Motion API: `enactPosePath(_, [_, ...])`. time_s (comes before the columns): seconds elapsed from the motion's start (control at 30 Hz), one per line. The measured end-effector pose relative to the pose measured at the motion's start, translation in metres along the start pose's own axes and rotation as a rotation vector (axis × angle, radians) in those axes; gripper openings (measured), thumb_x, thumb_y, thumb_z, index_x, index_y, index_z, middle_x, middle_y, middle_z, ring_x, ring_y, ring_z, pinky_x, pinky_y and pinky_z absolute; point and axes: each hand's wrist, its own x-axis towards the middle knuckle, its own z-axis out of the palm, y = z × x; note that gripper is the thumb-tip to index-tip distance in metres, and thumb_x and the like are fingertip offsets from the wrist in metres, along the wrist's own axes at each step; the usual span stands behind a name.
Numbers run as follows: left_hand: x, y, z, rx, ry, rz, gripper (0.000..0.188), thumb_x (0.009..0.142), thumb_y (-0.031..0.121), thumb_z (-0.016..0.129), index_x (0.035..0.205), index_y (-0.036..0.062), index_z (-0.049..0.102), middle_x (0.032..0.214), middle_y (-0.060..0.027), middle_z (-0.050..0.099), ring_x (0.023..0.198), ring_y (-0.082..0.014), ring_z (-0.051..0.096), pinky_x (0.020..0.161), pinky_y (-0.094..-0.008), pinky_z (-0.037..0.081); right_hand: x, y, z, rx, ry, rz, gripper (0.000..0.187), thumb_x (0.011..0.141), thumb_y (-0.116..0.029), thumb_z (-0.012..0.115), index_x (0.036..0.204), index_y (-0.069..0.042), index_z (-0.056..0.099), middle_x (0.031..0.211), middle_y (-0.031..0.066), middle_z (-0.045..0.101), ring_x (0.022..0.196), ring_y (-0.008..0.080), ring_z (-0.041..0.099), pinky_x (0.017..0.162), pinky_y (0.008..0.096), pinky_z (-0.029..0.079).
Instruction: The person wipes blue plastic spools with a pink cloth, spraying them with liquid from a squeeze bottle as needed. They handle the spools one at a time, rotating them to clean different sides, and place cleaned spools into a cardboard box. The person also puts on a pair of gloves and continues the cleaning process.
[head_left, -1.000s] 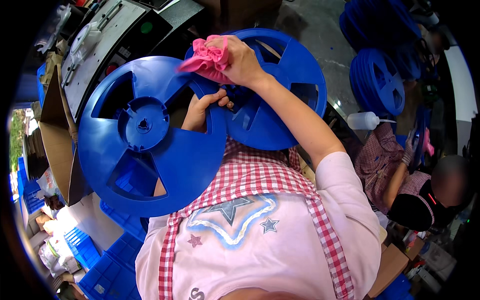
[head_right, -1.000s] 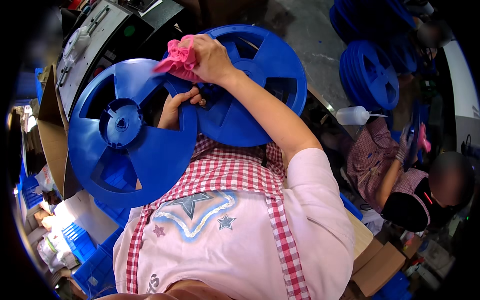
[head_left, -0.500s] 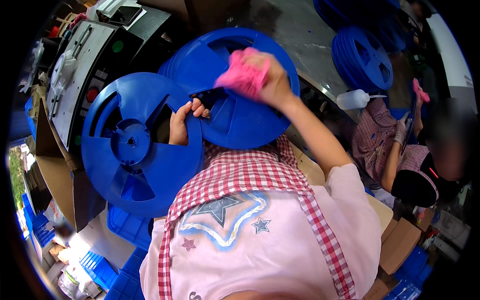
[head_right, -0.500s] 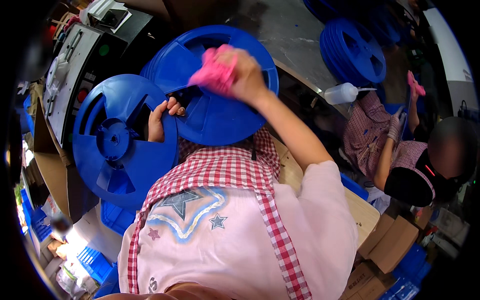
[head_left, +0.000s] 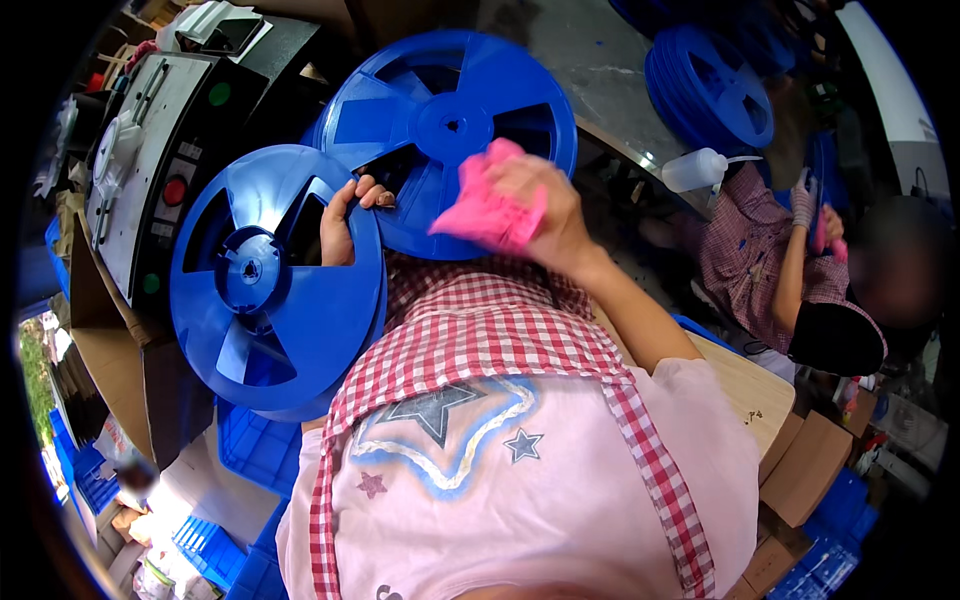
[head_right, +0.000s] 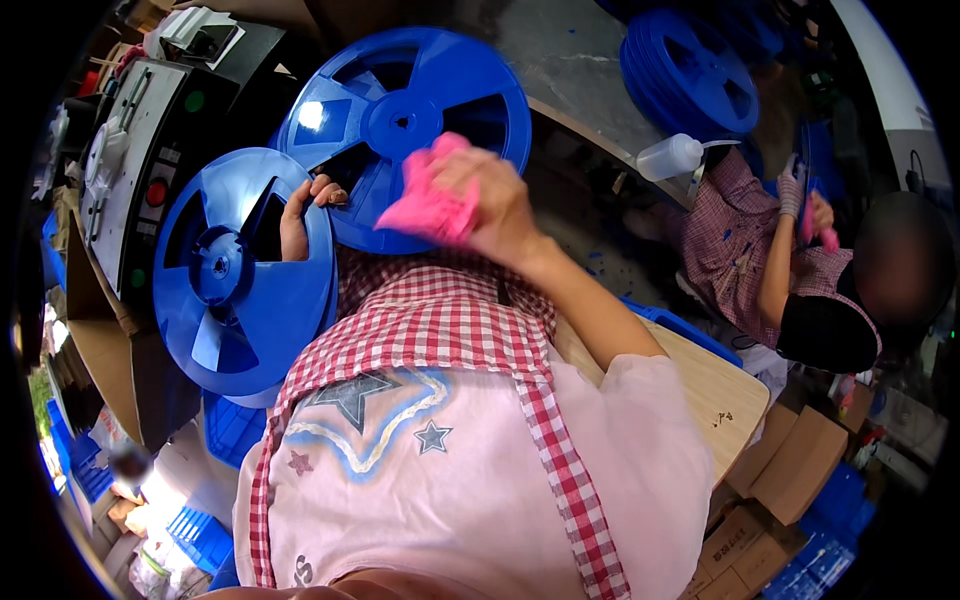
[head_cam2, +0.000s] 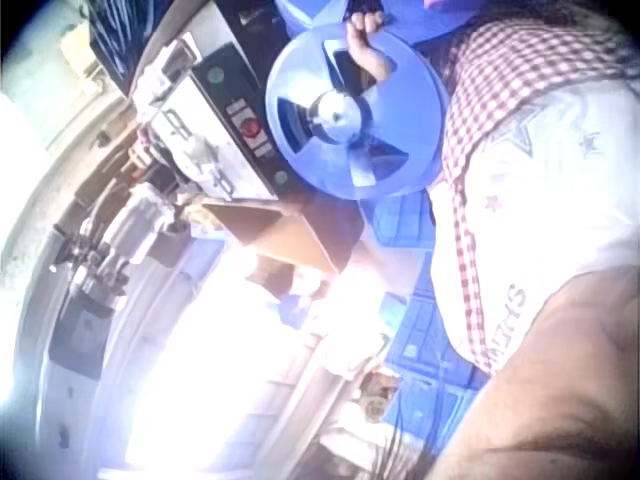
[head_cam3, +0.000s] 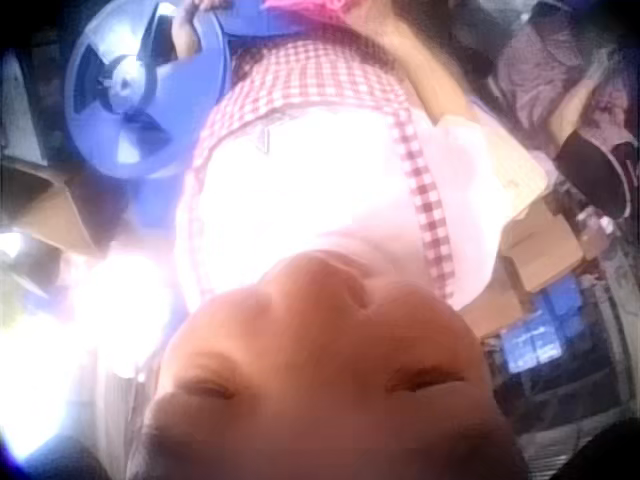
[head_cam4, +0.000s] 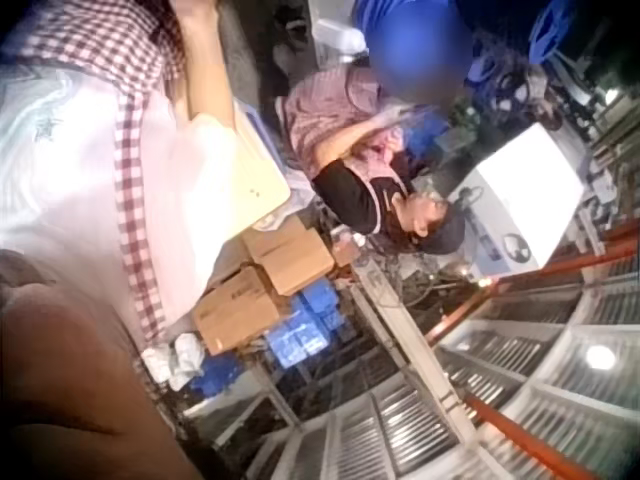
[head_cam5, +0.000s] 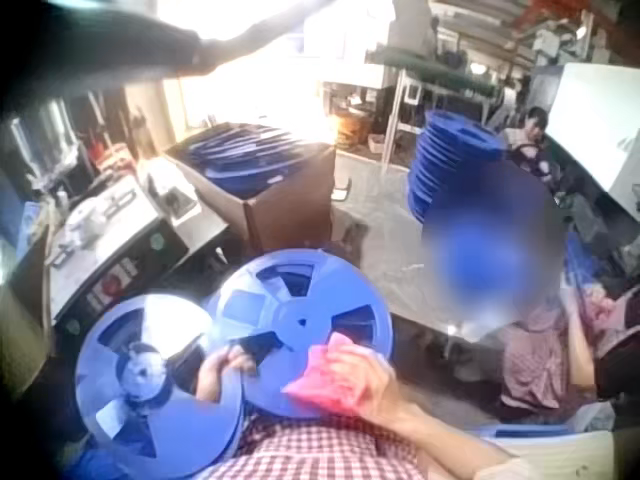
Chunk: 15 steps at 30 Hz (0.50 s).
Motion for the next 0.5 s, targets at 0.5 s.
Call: enactPosePath(0.5, [-0.011,0.002,0.026,0.322,0.123,0.0,0.026,0.089,0.013,0.059,0.112,0.0019,0.053,0.096,-0.0081,0.06,0.092,-0.02,0.061,0.085,-0.0406,0.051,0.169,-0.023,-0.006,1.487,-0.002,0.202,0.041,0.087,-0.024,0.066,0.123,-0.007,0.054,0.11,0.0109,0.063,0.096,0.0162,0.063,0.08,0.0298,0.053])
